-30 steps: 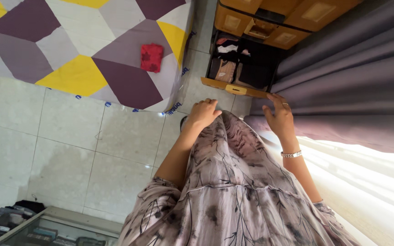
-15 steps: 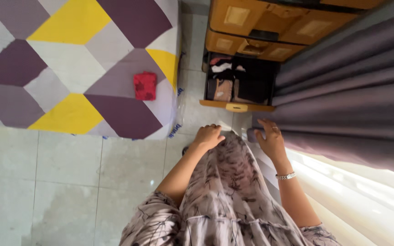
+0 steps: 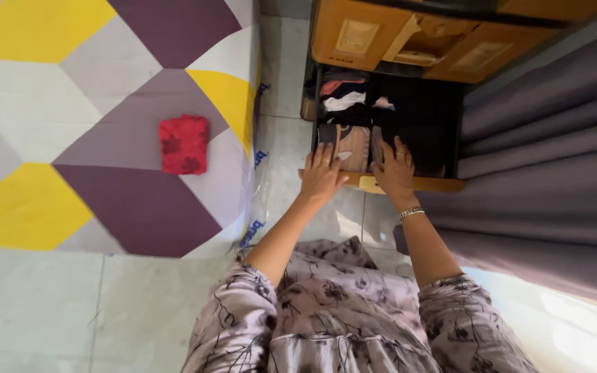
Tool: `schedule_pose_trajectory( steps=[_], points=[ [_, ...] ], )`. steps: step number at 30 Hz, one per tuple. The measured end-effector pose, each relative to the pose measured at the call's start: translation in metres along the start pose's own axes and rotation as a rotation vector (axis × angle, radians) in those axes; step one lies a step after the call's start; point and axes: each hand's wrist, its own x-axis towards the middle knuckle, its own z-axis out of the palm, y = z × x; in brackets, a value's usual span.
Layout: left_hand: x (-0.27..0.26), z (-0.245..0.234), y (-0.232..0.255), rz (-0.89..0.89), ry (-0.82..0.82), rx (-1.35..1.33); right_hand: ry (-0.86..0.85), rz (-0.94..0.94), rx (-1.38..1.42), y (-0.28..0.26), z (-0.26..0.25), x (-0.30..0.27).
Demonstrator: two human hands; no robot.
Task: The person organizes clothes in a drawer by hand, taking items from the drawer, placing them on a bed, and then rearranging and tucking them back into the drawer.
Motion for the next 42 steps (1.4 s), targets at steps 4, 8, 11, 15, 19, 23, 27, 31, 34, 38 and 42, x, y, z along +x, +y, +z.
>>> schedule_pose_trajectory(
  steps=[4,8,11,15,19,23,27,31,34,38,42],
  points=[
    [0.015,0.047,-0.01,0.095,0.266,-0.097,0.001,-0.026,-0.112,0.013,0.048,-0.001],
    [0.023,0.07,-0.018,0.131,0.287,0.073,0.029,-0.002,-0.243,0.014,0.052,-0.003],
    [0.023,0.087,-0.025,0.117,0.211,0.107,0.042,0.0,-0.242,0.013,0.054,-0.007],
    [0.048,0.079,-0.024,0.097,0.102,0.112,0.118,-0.003,-0.237,-0.003,0.043,0.004],
    [0.072,0.083,-0.021,0.013,0.026,0.3,0.054,0.082,-0.205,0.001,0.047,0.004],
    [0.083,0.073,-0.021,0.076,-0.103,0.128,0.066,0.064,-0.224,0.011,0.055,0.002],
    [0.093,0.067,-0.028,0.045,-0.413,0.016,0.064,0.021,-0.214,0.012,0.055,0.004],
    [0.092,0.075,-0.028,0.039,-0.452,0.049,0.068,0.026,-0.227,0.014,0.055,0.004],
    [0.089,0.076,-0.03,0.054,-0.399,0.055,0.105,0.019,-0.218,0.014,0.059,0.005],
    [0.073,0.076,-0.025,0.076,-0.242,0.064,0.158,0.003,-0.252,0.014,0.06,0.005],
    [0.067,0.079,-0.025,0.107,-0.18,0.041,0.218,-0.02,-0.259,0.018,0.066,0.007]
  ],
)
